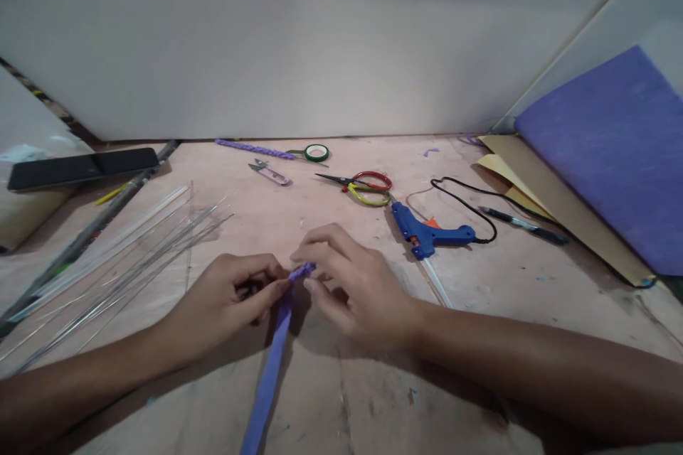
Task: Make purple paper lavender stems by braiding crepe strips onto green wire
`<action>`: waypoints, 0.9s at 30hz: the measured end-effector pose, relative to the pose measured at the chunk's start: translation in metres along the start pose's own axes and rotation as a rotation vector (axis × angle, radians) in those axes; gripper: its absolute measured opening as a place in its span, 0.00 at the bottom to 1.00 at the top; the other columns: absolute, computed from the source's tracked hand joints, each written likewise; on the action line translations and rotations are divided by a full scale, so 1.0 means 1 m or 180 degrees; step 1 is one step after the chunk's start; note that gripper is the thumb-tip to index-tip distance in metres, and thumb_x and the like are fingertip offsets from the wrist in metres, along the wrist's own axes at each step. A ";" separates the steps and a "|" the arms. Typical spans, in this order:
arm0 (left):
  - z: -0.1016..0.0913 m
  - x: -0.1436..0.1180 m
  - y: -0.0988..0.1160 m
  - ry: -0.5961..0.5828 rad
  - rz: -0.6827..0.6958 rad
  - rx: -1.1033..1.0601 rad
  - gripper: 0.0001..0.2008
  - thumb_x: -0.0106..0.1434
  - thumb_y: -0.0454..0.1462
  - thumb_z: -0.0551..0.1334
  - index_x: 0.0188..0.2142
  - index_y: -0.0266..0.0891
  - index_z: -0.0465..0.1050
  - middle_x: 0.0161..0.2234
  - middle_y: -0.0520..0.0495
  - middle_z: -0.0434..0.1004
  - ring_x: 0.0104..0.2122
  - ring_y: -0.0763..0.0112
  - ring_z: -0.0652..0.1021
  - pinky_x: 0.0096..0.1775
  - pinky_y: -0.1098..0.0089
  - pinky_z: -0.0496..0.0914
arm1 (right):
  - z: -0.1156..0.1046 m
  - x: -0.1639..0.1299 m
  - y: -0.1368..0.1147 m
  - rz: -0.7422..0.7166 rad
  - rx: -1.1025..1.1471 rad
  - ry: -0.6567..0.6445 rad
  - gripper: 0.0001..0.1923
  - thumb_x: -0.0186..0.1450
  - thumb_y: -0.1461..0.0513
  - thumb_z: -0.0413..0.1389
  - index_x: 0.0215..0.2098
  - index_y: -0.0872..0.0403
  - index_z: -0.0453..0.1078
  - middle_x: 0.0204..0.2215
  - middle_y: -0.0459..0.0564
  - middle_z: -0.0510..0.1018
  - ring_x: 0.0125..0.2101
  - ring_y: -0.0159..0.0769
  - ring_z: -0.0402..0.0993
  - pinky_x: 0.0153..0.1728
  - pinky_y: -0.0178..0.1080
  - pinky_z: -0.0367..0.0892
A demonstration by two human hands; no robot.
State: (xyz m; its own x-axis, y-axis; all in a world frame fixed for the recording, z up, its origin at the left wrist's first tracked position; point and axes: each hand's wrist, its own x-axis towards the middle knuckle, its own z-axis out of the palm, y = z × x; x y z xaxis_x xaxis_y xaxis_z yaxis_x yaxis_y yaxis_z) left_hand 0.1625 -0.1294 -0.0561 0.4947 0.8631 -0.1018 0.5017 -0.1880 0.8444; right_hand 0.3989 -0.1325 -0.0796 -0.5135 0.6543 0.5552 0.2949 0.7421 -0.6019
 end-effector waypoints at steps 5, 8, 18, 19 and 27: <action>-0.009 0.003 -0.005 0.0204 0.0157 0.0851 0.13 0.72 0.41 0.60 0.35 0.39 0.81 0.27 0.48 0.83 0.26 0.67 0.79 0.32 0.69 0.64 | 0.003 -0.004 -0.009 -0.1363 -0.0376 -0.1144 0.16 0.76 0.63 0.52 0.59 0.58 0.74 0.58 0.55 0.84 0.58 0.47 0.74 0.59 0.49 0.70; -0.014 0.005 -0.006 0.0260 0.0232 0.1392 0.13 0.72 0.41 0.60 0.34 0.40 0.80 0.28 0.47 0.82 0.27 0.64 0.78 0.33 0.67 0.60 | 0.004 -0.006 -0.012 -0.1488 -0.0482 -0.1673 0.19 0.80 0.59 0.50 0.62 0.59 0.73 0.63 0.55 0.81 0.62 0.46 0.72 0.59 0.49 0.67; -0.025 0.006 0.000 0.0117 0.0686 0.2410 0.16 0.74 0.40 0.57 0.30 0.40 0.75 0.29 0.44 0.79 0.30 0.59 0.76 0.33 0.64 0.55 | -0.012 0.000 -0.034 -0.1351 -0.0536 -0.2099 0.09 0.75 0.62 0.58 0.48 0.57 0.80 0.50 0.54 0.84 0.47 0.44 0.76 0.43 0.46 0.70; -0.026 0.005 0.000 0.0118 0.0733 0.2441 0.16 0.75 0.40 0.56 0.31 0.40 0.75 0.29 0.45 0.79 0.30 0.59 0.76 0.33 0.64 0.56 | -0.015 0.001 -0.038 -0.1262 -0.0545 -0.2145 0.09 0.74 0.62 0.59 0.49 0.57 0.79 0.51 0.54 0.84 0.48 0.44 0.77 0.44 0.46 0.71; -0.023 0.000 -0.016 0.0342 0.0922 0.2508 0.11 0.77 0.40 0.55 0.41 0.41 0.74 0.38 0.46 0.82 0.30 0.63 0.80 0.31 0.65 0.63 | -0.090 -0.001 0.004 -0.0237 -0.1433 -0.0841 0.12 0.70 0.70 0.56 0.49 0.53 0.75 0.44 0.53 0.83 0.46 0.44 0.79 0.50 0.48 0.71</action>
State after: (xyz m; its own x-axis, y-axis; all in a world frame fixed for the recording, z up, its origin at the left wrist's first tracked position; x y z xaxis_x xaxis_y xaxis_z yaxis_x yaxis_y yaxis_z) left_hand 0.1382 -0.1156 -0.0580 0.6300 0.7627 0.1463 0.7332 -0.6462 0.2118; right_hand 0.4733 -0.1175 -0.0304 -0.7148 0.5816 0.3883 0.5370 0.8122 -0.2279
